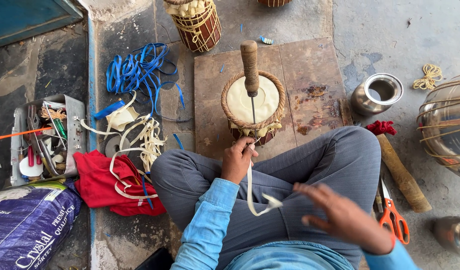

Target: The person sits cross-legged on the floor and repairs a small drum by threading a white strap through holes in the drumhead. They use a pointed tool to guide the strap and a hammer to tap it into place, then cut the strap with scissors.

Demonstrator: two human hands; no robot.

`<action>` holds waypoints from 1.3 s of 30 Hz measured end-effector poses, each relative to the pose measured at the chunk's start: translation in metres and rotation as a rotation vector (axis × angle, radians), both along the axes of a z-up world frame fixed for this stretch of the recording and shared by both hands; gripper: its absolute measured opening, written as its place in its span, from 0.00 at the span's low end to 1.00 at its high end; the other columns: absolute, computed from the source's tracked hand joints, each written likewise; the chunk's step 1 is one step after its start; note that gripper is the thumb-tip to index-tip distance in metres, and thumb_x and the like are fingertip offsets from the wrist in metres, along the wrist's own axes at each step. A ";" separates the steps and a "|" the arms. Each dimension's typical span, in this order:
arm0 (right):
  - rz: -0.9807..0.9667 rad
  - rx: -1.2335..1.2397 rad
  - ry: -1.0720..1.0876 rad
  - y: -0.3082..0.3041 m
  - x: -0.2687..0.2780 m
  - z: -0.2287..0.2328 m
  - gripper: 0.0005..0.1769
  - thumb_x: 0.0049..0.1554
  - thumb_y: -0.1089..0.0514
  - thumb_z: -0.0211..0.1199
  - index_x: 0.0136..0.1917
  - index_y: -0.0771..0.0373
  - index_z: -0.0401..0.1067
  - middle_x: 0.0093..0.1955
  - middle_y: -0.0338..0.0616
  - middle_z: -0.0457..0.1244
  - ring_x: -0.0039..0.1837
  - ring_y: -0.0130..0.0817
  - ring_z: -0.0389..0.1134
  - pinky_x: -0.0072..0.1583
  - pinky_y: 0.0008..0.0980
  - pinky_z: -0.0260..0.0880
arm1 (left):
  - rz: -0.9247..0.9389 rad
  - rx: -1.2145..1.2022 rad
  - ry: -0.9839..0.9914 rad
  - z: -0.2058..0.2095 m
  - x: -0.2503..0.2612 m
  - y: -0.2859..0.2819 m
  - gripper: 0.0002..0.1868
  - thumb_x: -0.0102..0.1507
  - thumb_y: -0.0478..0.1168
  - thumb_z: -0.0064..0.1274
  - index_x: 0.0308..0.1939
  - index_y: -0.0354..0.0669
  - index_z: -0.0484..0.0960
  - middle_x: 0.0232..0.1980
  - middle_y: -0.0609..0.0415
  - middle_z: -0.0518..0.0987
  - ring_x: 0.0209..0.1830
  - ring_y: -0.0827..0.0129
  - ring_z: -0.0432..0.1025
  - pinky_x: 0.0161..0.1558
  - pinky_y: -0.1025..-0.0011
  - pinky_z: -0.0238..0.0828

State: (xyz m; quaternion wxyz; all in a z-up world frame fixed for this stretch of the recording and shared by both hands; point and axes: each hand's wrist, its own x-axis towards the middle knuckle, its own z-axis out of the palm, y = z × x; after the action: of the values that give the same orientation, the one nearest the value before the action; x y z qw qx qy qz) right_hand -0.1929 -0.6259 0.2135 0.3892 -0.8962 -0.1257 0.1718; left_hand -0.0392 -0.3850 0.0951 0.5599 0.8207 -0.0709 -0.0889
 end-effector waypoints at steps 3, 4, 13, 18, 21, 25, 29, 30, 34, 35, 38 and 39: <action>-0.114 -0.058 -0.366 -0.002 0.034 0.044 0.42 0.51 0.48 0.70 0.76 0.51 0.62 0.58 0.49 0.65 0.54 0.44 0.72 0.53 0.38 0.75 | 0.015 -0.079 -0.041 0.000 -0.001 0.001 0.09 0.66 0.36 0.56 0.49 0.38 0.82 0.36 0.51 0.84 0.20 0.70 0.78 0.22 0.72 0.73; -0.226 -0.123 -0.200 -0.001 0.051 0.054 0.42 0.51 0.48 0.72 0.76 0.47 0.62 0.53 0.46 0.66 0.50 0.39 0.73 0.52 0.37 0.76 | 0.030 -0.088 -0.055 0.000 -0.001 0.001 0.08 0.66 0.36 0.56 0.47 0.37 0.82 0.36 0.50 0.84 0.20 0.70 0.78 0.22 0.72 0.73; -0.311 0.904 -0.283 0.088 0.256 0.041 0.29 0.65 0.56 0.62 0.75 0.56 0.56 0.50 0.38 0.60 0.44 0.23 0.62 0.42 0.24 0.67 | 0.069 -0.062 -0.152 -0.015 0.000 -0.003 0.06 0.65 0.36 0.56 0.46 0.42 0.84 0.35 0.49 0.85 0.25 0.65 0.79 0.29 0.67 0.75; -0.381 1.262 -0.110 0.094 0.277 0.007 0.17 0.66 0.58 0.60 0.66 0.62 0.64 0.39 0.37 0.56 0.34 0.22 0.57 0.33 0.23 0.55 | 0.149 0.246 -0.398 -0.009 0.000 0.002 0.08 0.60 0.41 0.65 0.42 0.48 0.87 0.40 0.49 0.83 0.41 0.56 0.78 0.42 0.62 0.74; -0.267 1.406 -0.091 0.087 0.276 0.004 0.18 0.66 0.57 0.59 0.67 0.62 0.63 0.39 0.37 0.56 0.34 0.22 0.57 0.33 0.22 0.54 | 0.117 0.540 -0.351 0.009 0.005 0.005 0.16 0.59 0.49 0.69 0.41 0.48 0.80 0.48 0.50 0.77 0.55 0.55 0.70 0.56 0.56 0.67; -0.336 1.078 -0.332 0.100 0.269 0.010 0.23 0.69 0.54 0.57 0.73 0.61 0.58 0.41 0.38 0.59 0.37 0.23 0.60 0.38 0.24 0.61 | 0.043 0.579 -0.820 0.038 0.012 0.006 0.30 0.54 0.44 0.68 0.60 0.60 0.77 0.66 0.51 0.67 0.68 0.52 0.60 0.64 0.44 0.54; -0.410 0.734 -0.611 0.114 0.249 0.011 0.31 0.72 0.51 0.56 0.82 0.59 0.49 0.46 0.37 0.60 0.40 0.22 0.60 0.42 0.23 0.63 | -0.138 0.540 -0.883 0.046 0.025 0.008 0.35 0.57 0.41 0.66 0.69 0.66 0.74 0.72 0.55 0.67 0.73 0.58 0.59 0.66 0.48 0.54; -0.443 0.689 -0.637 0.117 0.247 0.010 0.32 0.72 0.50 0.55 0.82 0.59 0.49 0.46 0.36 0.60 0.40 0.22 0.60 0.41 0.23 0.62 | -0.145 0.460 -0.844 0.044 0.027 0.008 0.35 0.57 0.43 0.65 0.69 0.64 0.74 0.71 0.54 0.67 0.73 0.57 0.58 0.66 0.47 0.53; -0.373 1.035 -0.492 0.120 0.260 0.004 0.32 0.69 0.49 0.59 0.81 0.57 0.55 0.42 0.34 0.59 0.38 0.20 0.56 0.40 0.22 0.58 | -0.111 0.434 -0.847 0.022 0.028 0.003 0.31 0.62 0.47 0.64 0.69 0.66 0.73 0.70 0.59 0.67 0.71 0.60 0.59 0.66 0.50 0.55; -0.393 1.095 -0.495 0.112 0.268 0.008 0.24 0.70 0.46 0.55 0.74 0.57 0.58 0.39 0.33 0.59 0.36 0.20 0.56 0.38 0.22 0.56 | -0.097 0.465 -0.861 0.017 0.032 0.003 0.30 0.62 0.46 0.63 0.68 0.67 0.75 0.70 0.60 0.67 0.69 0.61 0.59 0.64 0.52 0.55; -0.444 1.236 -0.549 0.051 0.303 0.049 0.17 0.70 0.42 0.50 0.58 0.55 0.65 0.37 0.33 0.58 0.35 0.22 0.56 0.35 0.25 0.54 | -0.079 0.434 -0.979 0.009 0.030 0.004 0.25 0.66 0.47 0.63 0.66 0.71 0.75 0.68 0.64 0.66 0.67 0.64 0.59 0.63 0.54 0.54; -0.438 1.241 -0.591 0.027 0.309 0.069 0.16 0.68 0.43 0.52 0.59 0.56 0.66 0.38 0.34 0.59 0.36 0.24 0.57 0.37 0.26 0.56 | -0.079 0.403 -1.020 0.007 0.023 0.005 0.23 0.68 0.47 0.63 0.65 0.72 0.75 0.67 0.65 0.66 0.67 0.66 0.59 0.63 0.55 0.54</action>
State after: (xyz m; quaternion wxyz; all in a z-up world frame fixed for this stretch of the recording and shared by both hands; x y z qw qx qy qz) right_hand 0.1161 -0.5990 0.2824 0.8018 -0.5236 -0.1175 -0.2630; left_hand -0.0161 -0.3801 0.1026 0.2827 0.8475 -0.3454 0.2873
